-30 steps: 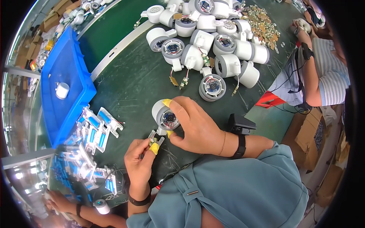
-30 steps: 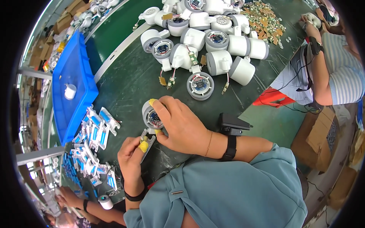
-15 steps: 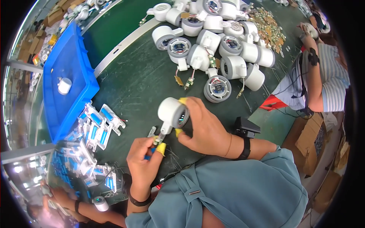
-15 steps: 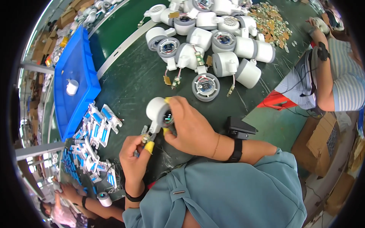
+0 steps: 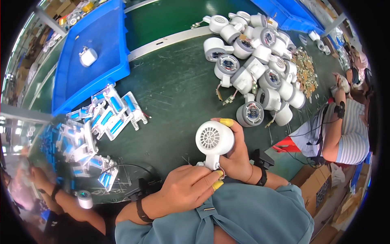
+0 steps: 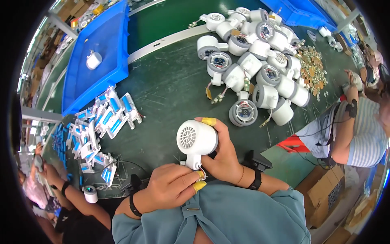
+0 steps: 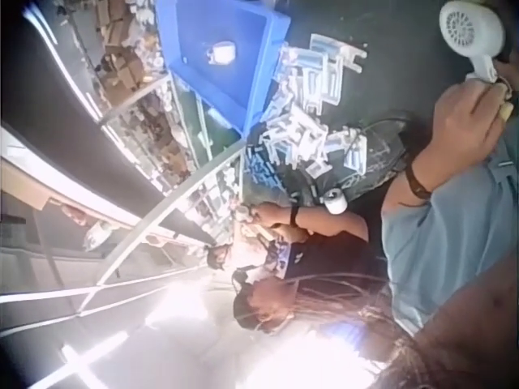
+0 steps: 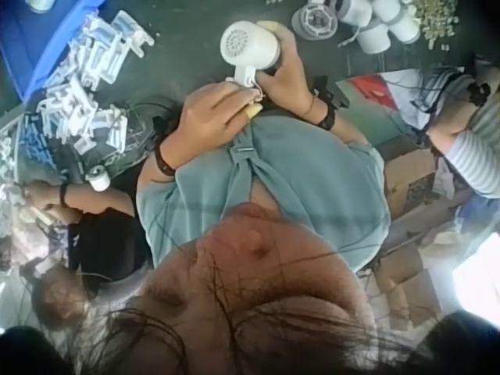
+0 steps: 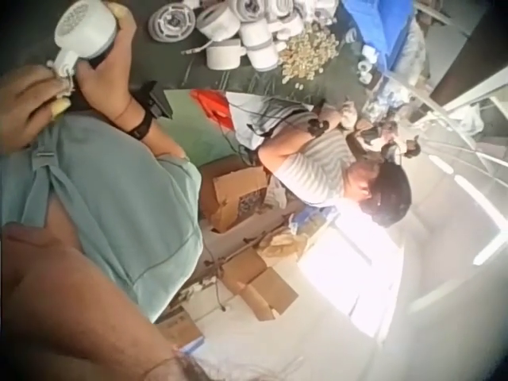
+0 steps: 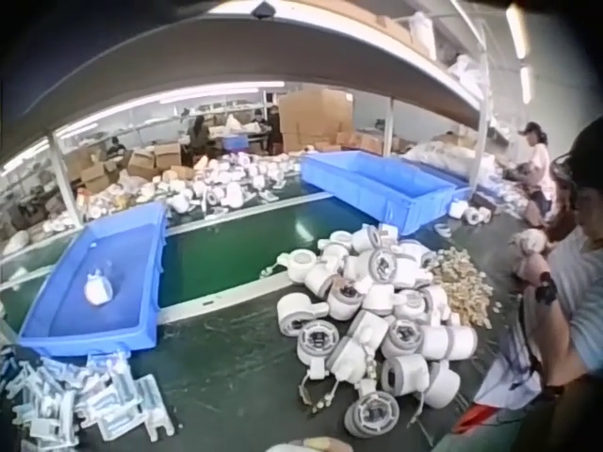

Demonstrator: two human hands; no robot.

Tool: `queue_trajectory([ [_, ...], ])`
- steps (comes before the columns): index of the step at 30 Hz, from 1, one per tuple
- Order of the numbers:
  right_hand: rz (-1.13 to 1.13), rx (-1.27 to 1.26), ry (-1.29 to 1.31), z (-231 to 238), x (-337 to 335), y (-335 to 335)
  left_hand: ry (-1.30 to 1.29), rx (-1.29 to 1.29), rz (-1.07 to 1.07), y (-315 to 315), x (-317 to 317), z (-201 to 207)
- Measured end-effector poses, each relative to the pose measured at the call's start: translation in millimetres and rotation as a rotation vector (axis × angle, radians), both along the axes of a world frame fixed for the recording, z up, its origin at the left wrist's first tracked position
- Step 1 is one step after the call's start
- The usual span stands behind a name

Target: The person assembles electronic devices by hand, picking up a white plastic housing, a circuit board, and a battery pack. They connect the components, tuck the wires inside, and snap a white plastic cover onto the assembly before placing the unit into a blue tray.

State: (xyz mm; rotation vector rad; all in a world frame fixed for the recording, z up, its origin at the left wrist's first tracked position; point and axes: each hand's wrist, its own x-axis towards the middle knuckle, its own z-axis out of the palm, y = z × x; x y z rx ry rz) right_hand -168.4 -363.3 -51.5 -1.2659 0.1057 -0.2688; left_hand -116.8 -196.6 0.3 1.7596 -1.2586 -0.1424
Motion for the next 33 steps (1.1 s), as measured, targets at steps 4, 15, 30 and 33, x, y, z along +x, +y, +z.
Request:
queue_trajectory([
  [4,0.095,-0.236,0.036,7.2,-2.4,4.1,0.496,-0.015,-0.018,28.1,12.3,18.1],
  [15,0.252,-0.385,0.087,7.1,6.8,7.2,0.640,-0.445,1.051,180.5,85.9,50.6],
  [30,0.269,-0.404,0.209,1.0,5.8,-0.6,0.397,0.386,1.343,338.7,79.3,21.6],
  [33,0.293,-0.430,0.180,2.1,5.7,-1.3,-0.130,0.973,1.257,357.7,35.3,-2.4],
])
